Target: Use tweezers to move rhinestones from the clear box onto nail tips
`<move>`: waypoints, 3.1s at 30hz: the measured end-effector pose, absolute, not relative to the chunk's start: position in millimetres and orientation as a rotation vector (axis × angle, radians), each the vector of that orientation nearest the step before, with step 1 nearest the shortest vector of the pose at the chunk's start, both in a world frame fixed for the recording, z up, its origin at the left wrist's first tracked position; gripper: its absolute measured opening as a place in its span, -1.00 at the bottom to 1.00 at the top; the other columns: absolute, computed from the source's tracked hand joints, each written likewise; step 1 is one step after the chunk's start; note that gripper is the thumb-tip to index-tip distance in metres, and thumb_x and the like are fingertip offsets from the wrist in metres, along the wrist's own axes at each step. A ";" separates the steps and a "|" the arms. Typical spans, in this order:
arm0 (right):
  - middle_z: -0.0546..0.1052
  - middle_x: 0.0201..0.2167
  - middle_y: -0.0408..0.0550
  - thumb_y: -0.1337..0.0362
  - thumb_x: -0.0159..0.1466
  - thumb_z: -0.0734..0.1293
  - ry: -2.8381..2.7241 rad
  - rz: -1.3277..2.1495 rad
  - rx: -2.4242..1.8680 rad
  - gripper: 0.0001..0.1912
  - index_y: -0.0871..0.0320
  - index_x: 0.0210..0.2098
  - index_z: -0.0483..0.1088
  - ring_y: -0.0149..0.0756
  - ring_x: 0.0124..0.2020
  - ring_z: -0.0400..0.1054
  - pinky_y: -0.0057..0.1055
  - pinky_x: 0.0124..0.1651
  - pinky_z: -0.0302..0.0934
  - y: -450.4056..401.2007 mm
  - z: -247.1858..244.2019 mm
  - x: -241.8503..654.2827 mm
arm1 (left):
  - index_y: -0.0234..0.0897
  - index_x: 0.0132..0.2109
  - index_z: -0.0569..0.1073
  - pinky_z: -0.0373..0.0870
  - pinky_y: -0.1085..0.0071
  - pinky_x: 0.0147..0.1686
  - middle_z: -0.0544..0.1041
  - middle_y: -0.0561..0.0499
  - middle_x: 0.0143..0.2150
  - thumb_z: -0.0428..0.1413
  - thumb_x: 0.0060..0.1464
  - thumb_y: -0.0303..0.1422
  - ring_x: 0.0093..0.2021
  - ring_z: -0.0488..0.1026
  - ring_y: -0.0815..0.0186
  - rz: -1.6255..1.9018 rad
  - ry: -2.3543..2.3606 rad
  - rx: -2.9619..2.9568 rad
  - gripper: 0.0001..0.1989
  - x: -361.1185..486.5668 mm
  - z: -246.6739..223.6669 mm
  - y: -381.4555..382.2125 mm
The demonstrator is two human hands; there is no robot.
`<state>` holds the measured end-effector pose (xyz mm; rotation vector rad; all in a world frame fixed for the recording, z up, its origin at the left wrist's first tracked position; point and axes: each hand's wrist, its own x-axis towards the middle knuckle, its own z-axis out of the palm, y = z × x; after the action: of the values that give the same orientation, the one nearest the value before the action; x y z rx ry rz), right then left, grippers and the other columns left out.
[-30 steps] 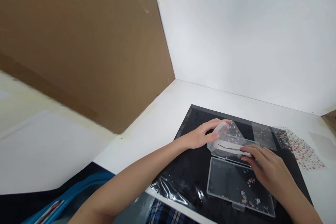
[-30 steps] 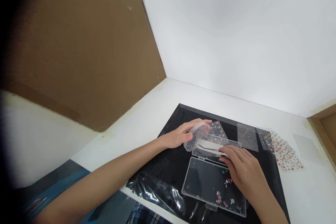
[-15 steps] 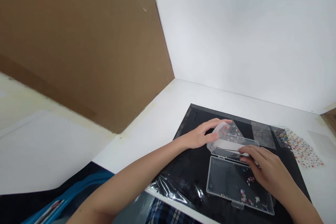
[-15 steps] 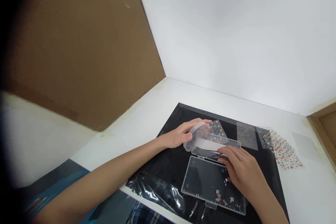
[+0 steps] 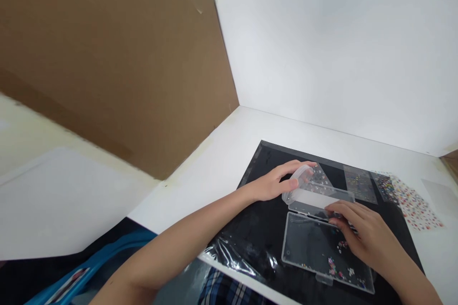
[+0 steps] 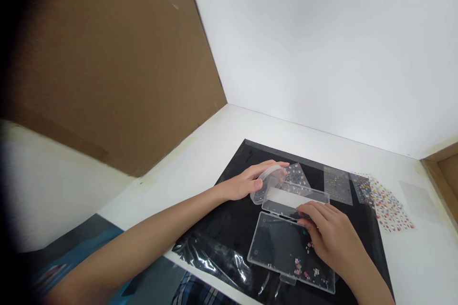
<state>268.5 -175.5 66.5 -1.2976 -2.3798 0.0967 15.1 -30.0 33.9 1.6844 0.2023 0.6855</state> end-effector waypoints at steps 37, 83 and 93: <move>0.66 -0.10 0.01 0.32 0.50 0.22 -2.427 0.059 -1.173 -0.72 0.06 0.08 0.51 -0.33 -0.27 0.62 -0.49 -0.30 0.45 -177.5 69.6 258.3 | -0.15 0.40 0.36 0.35 0.03 0.25 0.43 -0.25 0.33 0.02 0.24 0.30 0.29 0.41 -0.09 0.649 0.239 1.631 -0.18 15.3 38.2 -33.9; 0.65 -0.18 -0.06 0.44 0.45 0.28 -2.453 -0.086 -1.029 -0.78 0.07 -0.01 0.50 -0.40 -0.32 0.56 -0.47 -0.26 0.38 -175.7 74.5 253.7 | -0.13 0.40 0.35 0.40 0.07 0.17 0.48 -0.24 0.27 0.00 0.25 0.31 0.19 0.46 0.00 0.654 0.232 1.638 -0.19 14.0 43.0 -33.6; 0.66 -0.20 -0.08 0.47 0.46 0.23 -2.544 -0.109 -0.996 -0.72 0.09 0.03 0.48 -0.39 -0.32 0.55 -0.43 -0.23 0.39 -176.2 80.3 259.1 | -0.16 0.40 0.35 0.40 0.09 0.19 0.47 -0.25 0.28 0.00 0.23 0.32 0.24 0.45 -0.02 0.630 0.244 1.628 -0.15 14.4 43.6 -33.0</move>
<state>259.1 -176.2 80.3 -0.9962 -2.5436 -0.1088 14.4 -33.0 43.6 1.6275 0.2443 0.6301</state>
